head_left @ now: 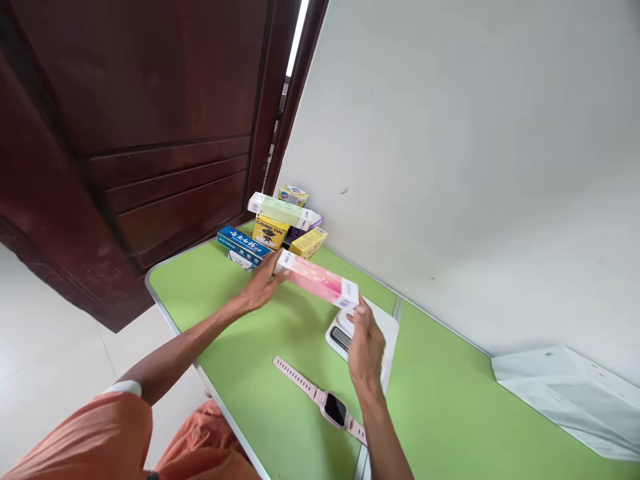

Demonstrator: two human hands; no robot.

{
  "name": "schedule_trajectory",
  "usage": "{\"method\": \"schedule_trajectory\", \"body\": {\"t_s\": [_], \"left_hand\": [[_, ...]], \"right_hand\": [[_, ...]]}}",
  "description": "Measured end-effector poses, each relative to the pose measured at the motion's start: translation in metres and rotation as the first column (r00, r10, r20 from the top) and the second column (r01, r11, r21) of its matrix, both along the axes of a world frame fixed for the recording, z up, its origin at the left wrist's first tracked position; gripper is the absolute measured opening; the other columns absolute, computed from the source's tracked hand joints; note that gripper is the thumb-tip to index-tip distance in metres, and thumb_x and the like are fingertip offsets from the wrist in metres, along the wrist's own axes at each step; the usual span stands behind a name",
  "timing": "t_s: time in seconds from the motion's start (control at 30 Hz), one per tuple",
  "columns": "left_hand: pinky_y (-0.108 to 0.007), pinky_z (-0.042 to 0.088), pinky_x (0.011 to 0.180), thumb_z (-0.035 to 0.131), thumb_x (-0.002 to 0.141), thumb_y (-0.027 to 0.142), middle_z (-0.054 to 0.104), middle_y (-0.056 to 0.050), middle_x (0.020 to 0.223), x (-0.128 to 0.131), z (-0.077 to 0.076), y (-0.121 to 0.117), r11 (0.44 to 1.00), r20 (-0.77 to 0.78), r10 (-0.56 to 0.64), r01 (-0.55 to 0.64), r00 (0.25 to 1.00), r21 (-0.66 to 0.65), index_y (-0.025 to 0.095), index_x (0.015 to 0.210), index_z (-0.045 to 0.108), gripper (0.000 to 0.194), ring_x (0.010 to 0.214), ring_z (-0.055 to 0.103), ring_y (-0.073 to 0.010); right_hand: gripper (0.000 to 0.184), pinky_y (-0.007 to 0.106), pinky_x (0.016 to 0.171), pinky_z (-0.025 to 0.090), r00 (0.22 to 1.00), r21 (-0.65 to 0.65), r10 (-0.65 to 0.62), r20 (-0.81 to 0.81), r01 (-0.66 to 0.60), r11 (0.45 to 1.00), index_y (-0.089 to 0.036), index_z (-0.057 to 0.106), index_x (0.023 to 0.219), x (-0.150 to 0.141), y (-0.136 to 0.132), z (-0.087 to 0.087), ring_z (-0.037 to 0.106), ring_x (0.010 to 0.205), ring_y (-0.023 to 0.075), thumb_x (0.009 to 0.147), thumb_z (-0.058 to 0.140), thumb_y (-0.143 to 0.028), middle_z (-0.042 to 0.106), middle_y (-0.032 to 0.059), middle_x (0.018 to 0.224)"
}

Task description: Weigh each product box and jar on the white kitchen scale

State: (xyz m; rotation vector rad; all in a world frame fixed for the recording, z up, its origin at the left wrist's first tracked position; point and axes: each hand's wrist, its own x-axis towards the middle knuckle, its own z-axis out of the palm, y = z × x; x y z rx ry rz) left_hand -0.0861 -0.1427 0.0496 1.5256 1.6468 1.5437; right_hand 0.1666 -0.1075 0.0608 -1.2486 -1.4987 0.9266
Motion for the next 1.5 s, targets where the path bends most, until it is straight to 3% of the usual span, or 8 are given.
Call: {"method": "schedule_trajectory", "body": {"t_s": [0.2,0.4,0.7,0.93,1.07,1.13,1.3,1.5], "left_hand": [[-0.052,0.041,0.129,0.053,0.097,0.082,0.055,-0.019,0.161,-0.078,0.005,-0.024,0.972,-0.057,0.23,-0.226,0.972,0.066,0.02,0.16,0.05,0.089,0.15,0.054,-0.0366],[-0.056,0.037,0.129,0.047,0.101,0.077,0.06,-0.019,0.158,-0.132,0.006,-0.007,0.948,-0.185,0.318,-0.315,0.93,0.047,0.02,0.159,0.053,0.081,0.148,0.055,-0.0373],[-0.057,0.037,0.127,0.041,0.107,0.066,0.067,-0.018,0.152,-0.163,-0.008,0.015,0.943,-0.403,0.269,-0.325,0.875,-0.076,0.019,0.16,0.054,0.072,0.145,0.057,-0.0364],[-0.062,0.035,0.128,0.043,0.104,0.068,0.059,-0.023,0.16,-0.159,0.0,0.007,0.931,-0.416,0.317,-0.363,0.852,-0.035,0.017,0.162,0.048,0.078,0.153,0.051,-0.0397],[-0.063,0.031,0.131,0.046,0.106,0.065,0.046,-0.028,0.169,-0.129,0.013,-0.003,0.885,-0.456,0.465,-0.418,0.759,0.206,0.014,0.166,0.041,0.079,0.162,0.039,-0.0411],[-0.061,0.03,0.133,0.047,0.108,0.061,0.048,-0.027,0.168,-0.1,0.017,-0.004,0.891,-0.489,0.449,-0.335,0.748,0.306,0.014,0.166,0.04,0.075,0.162,0.04,-0.0387],[-0.058,0.041,0.129,0.054,0.107,0.055,0.057,-0.021,0.16,0.006,0.01,0.006,0.964,-0.605,0.014,0.151,0.796,0.22,0.021,0.163,0.046,0.065,0.153,0.051,-0.0369],[-0.058,0.044,0.127,0.054,0.108,0.05,0.057,-0.018,0.158,0.157,0.005,0.045,0.818,-0.53,-0.477,0.575,0.701,0.025,0.025,0.161,0.046,0.059,0.151,0.052,-0.0358]], "right_hand": [[0.088,0.053,0.123,0.044,0.967,0.099,0.253,-0.035,-0.248,0.964,-0.02,0.064,0.155,-0.091,0.003,-0.001,0.055,0.149,0.0365,0.098,0.046,-0.084,0.064,0.0168,0.159],[0.076,0.05,0.124,0.04,0.947,0.177,0.321,0.018,-0.319,0.931,-0.022,0.067,0.151,-0.143,0.015,0.0,0.054,0.149,0.0343,0.105,0.04,-0.076,0.067,0.0129,0.156],[0.072,0.052,0.122,0.043,0.939,0.205,0.331,0.089,-0.343,0.917,-0.022,0.068,0.148,-0.158,0.034,-0.012,0.058,0.142,0.0347,0.109,0.035,-0.072,0.069,0.0134,0.152],[0.087,0.06,0.13,0.035,0.944,0.164,0.324,0.06,-0.329,0.93,-0.017,0.066,0.152,-0.157,0.037,-0.021,0.051,0.154,0.0396,0.103,0.037,-0.084,0.062,0.0165,0.161],[0.092,0.062,0.128,0.04,0.942,0.173,0.334,0.027,-0.333,0.927,-0.018,0.065,0.154,-0.142,0.032,-0.018,0.052,0.154,0.0408,0.1,0.039,-0.088,0.063,0.0172,0.16],[0.086,0.06,0.127,0.043,0.943,0.208,0.332,0.033,-0.332,0.92,-0.021,0.065,0.155,-0.122,0.026,-0.017,0.055,0.151,0.0388,0.103,0.04,-0.085,0.066,0.0161,0.157],[0.072,0.054,0.116,0.055,0.986,0.273,0.165,0.029,-0.166,0.948,-0.025,0.068,0.15,-0.037,0.008,-0.02,0.067,0.136,0.0334,0.106,0.045,-0.077,0.072,0.0162,0.147],[0.065,0.054,0.106,0.06,0.959,0.309,-0.282,0.022,0.261,0.914,-0.022,0.071,0.139,0.114,0.013,-0.036,0.07,0.127,0.0324,0.107,0.046,-0.072,0.075,0.0185,0.138]]}}
